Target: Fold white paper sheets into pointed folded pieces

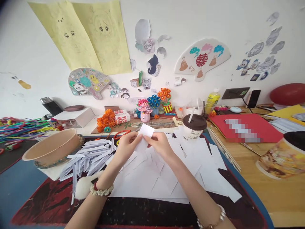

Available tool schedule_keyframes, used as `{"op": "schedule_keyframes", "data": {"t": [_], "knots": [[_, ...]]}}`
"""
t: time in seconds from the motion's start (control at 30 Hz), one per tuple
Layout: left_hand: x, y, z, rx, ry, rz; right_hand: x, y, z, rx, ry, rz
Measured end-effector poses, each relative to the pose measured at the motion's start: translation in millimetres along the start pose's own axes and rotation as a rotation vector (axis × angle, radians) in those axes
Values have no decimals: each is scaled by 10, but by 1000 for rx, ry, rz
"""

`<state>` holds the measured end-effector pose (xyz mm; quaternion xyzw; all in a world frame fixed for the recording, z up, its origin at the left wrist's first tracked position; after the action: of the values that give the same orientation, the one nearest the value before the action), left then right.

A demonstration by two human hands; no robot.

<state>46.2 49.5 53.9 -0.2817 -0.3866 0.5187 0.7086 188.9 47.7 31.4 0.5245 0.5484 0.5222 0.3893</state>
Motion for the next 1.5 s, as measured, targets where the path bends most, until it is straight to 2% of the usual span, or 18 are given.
{"op": "schedule_keyframes", "data": {"t": [0.23, 0.33, 0.47, 0.53, 0.7, 0.83, 0.97, 1.07, 1.13, 1.23, 1.33, 1.4, 1.43, 1.5], "knots": [[-51, 178, -52, 138, -65, -39, 5, -287, 59, -20, -17, -69], [-125, 130, -40, 313, -150, -191, -19, -339, 66, -21, -40, -106], [-217, 60, -68, 627, -308, -441, -34, -365, 31, 85, 28, -159], [-258, 40, -120, 799, -344, -547, -41, -344, 14, 132, 58, -165], [-310, 1, -229, 1014, -336, -652, -72, -232, -56, 254, 91, -169], [-326, -73, -220, 1017, -369, -651, -101, -169, -92, 323, 82, -157], [-338, -151, -216, 978, -291, -674, -96, -184, -41, 344, 42, -137], [-328, -170, -205, 845, -189, -630, -80, -237, 44, 228, -66, -165], [-291, -142, -160, 652, -160, -509, -78, -258, 59, 142, -68, -183], [-205, -25, -73, 312, -155, -217, -95, -253, 5, 27, 50, -152], [-137, 98, -84, 41, 3, 3, -125, -246, -61, -115, 168, -72], [-116, 142, -113, -67, 117, 47, -136, -262, -83, -188, 203, -42], [-109, 158, -112, -93, 129, 51, -137, -270, -85, -221, 203, -32], [-97, 188, -86, -109, 75, 50, -135, -272, -78, -281, 183, -18]]}}
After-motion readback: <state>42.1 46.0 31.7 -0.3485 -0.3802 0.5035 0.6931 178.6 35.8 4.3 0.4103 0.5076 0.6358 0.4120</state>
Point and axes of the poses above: each hand's wrist, its own x-axis towards the middle knuckle, its own z-axis out of the back of the hand, y = z × x, the point moved 4 cm from there along x, towards the middle knuckle, and after that the axes turned 8 degrees about x, right-handed, at the moved point
